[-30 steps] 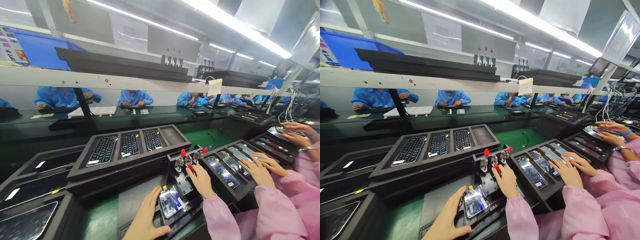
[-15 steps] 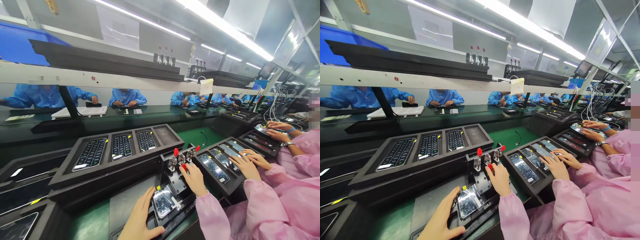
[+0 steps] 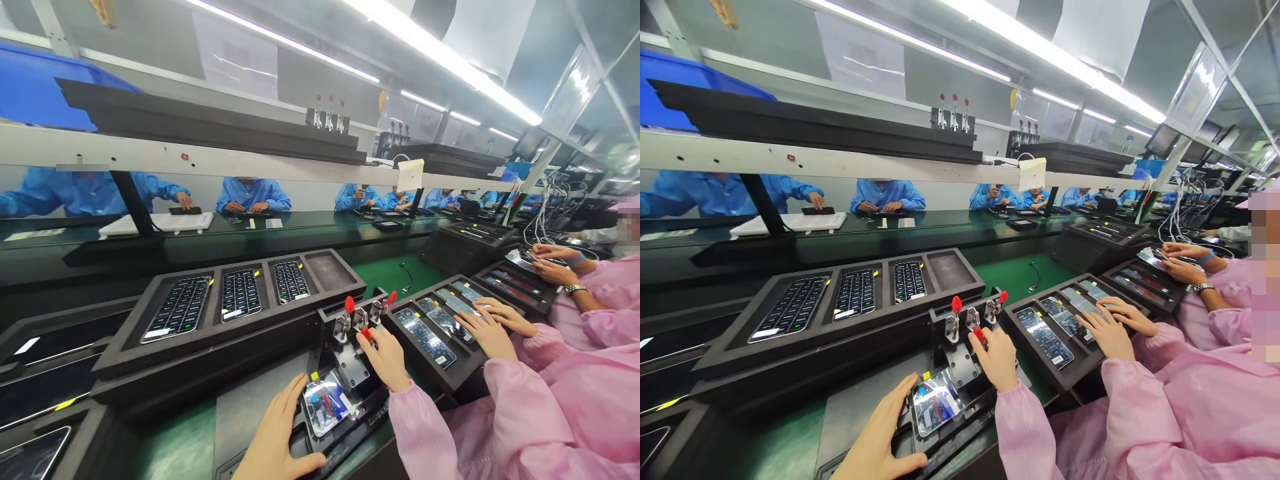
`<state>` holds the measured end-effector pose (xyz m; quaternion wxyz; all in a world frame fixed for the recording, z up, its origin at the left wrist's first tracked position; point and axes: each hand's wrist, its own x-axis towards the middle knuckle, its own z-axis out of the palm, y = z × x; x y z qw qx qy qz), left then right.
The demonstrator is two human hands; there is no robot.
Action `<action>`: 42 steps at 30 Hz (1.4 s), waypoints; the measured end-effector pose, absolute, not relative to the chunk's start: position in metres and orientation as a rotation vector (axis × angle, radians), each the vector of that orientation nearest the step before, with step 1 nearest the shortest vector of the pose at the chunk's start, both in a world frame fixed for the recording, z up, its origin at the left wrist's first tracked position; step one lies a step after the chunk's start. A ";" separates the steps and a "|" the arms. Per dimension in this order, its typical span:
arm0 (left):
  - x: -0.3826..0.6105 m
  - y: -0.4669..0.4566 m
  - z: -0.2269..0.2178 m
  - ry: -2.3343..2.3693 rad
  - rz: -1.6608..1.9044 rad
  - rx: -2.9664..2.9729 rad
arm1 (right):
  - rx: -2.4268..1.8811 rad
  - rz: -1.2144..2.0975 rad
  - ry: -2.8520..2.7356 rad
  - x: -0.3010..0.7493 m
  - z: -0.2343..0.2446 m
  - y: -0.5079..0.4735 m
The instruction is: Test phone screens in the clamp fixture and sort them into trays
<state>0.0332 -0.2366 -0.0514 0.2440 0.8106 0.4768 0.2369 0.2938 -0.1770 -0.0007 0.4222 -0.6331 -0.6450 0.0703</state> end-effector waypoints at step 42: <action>0.080 -0.218 -0.054 1.315 0.619 2.378 | -1.437 0.489 -1.377 0.327 -0.013 -0.165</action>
